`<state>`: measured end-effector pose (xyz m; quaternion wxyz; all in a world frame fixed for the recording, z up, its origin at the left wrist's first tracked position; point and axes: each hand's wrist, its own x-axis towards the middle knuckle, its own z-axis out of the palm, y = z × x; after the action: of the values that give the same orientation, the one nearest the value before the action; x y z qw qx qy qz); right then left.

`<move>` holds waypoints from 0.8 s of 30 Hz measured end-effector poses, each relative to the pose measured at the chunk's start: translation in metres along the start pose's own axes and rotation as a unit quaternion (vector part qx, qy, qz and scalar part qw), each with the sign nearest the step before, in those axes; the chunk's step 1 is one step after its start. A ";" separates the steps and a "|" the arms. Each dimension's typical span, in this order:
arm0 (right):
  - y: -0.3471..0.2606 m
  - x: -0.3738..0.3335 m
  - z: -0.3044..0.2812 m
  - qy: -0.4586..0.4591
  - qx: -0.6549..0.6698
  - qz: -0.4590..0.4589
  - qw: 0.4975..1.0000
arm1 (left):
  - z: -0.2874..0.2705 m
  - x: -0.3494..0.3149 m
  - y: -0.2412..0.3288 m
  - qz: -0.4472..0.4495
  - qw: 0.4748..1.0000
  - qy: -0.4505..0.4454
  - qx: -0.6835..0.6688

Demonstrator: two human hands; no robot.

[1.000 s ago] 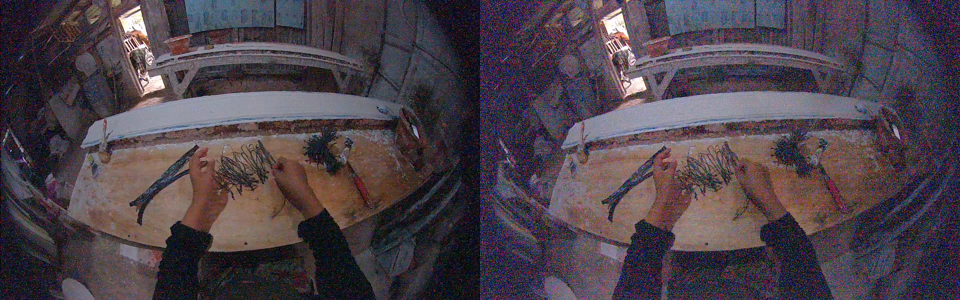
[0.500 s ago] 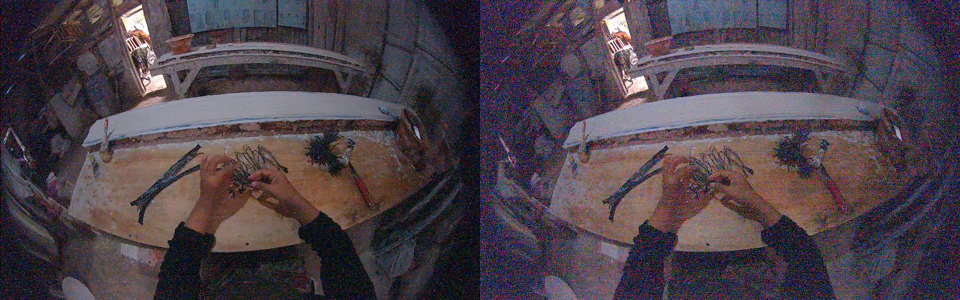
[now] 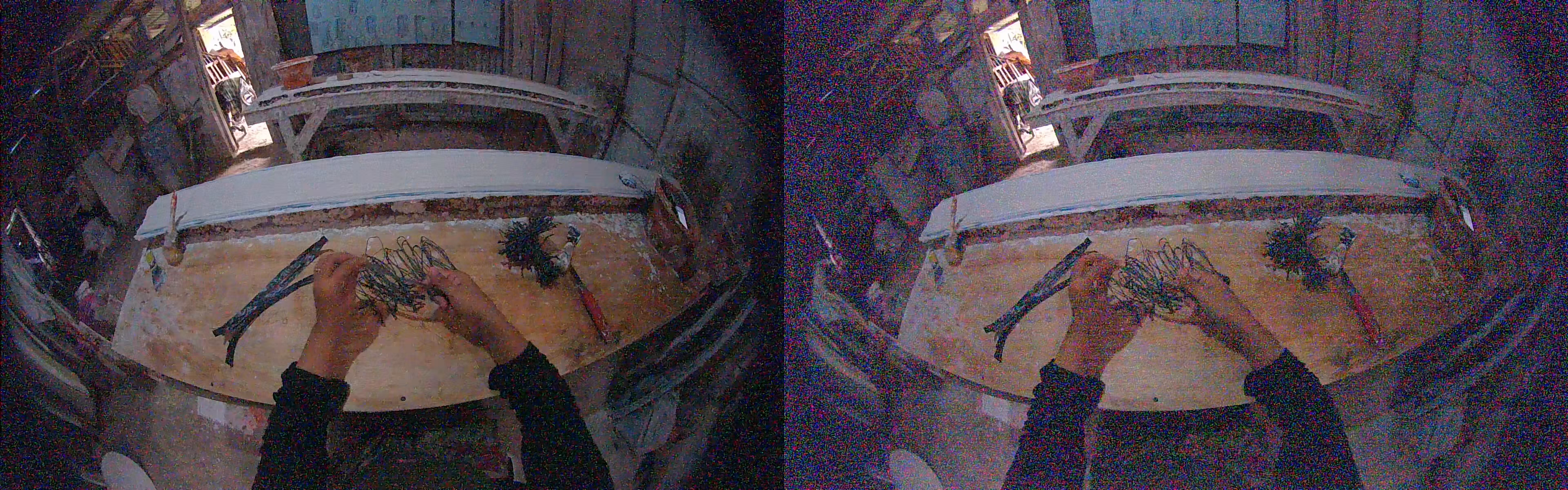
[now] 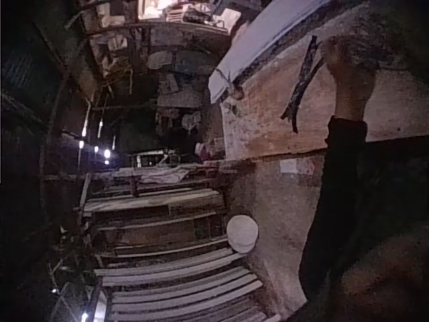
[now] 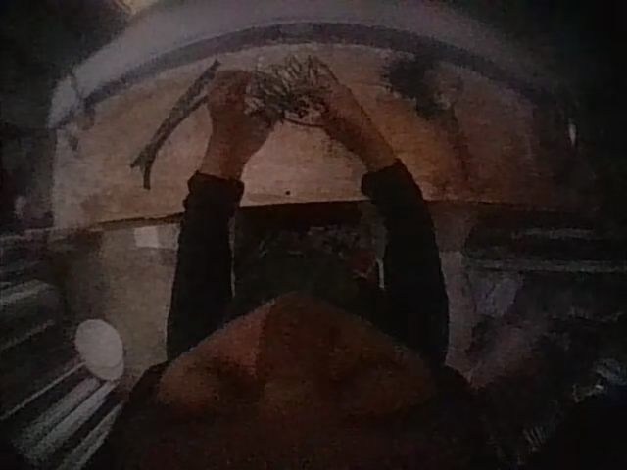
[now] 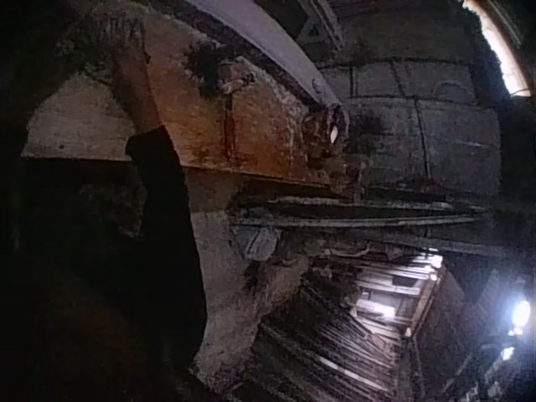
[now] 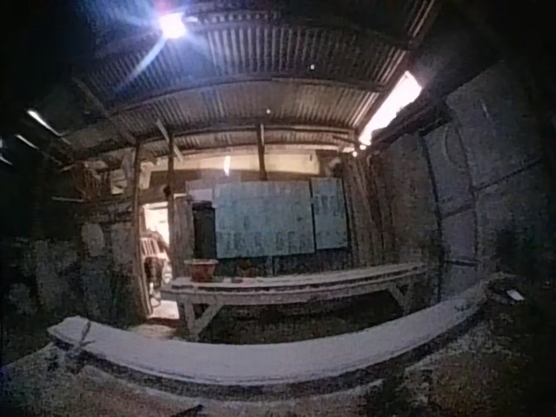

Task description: The person repeatedly picks up thin wire loops and dark flat strips from a wooden workbench, aligns them, and secures them together by hand. The person handles the items one at a time, forming small bundles and placing them back on the table.

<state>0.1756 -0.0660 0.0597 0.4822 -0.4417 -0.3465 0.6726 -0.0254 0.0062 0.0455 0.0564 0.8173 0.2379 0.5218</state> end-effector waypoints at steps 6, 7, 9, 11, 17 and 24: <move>0.014 0.012 -0.010 0.069 -0.077 -0.047 0.994 | -0.006 -0.006 -0.007 0.004 0.997 0.014 0.071; 0.018 0.016 -0.017 0.076 -0.052 -0.057 0.994 | -0.004 -0.007 -0.005 -0.004 0.998 0.018 0.065; 0.023 0.018 -0.032 0.077 -0.022 -0.093 0.992 | 0.004 -0.011 -0.009 -0.015 0.999 0.029 0.019; 0.014 0.019 -0.023 0.043 -0.012 -0.139 0.989 | 0.011 -0.030 -0.051 -0.022 0.995 0.055 -0.075; 0.026 0.036 -0.053 0.010 0.108 -0.188 0.976 | 0.003 -0.029 -0.056 -0.014 0.991 -0.014 0.129; 0.020 0.030 -0.044 -0.072 0.098 -0.272 0.955 | 0.000 -0.028 -0.068 -0.007 0.984 -0.038 0.176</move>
<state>0.2050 -0.0411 0.0175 0.6611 -0.2316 -0.4199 0.5771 -0.0574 0.0532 -0.0009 -0.0758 0.8319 0.3297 0.4400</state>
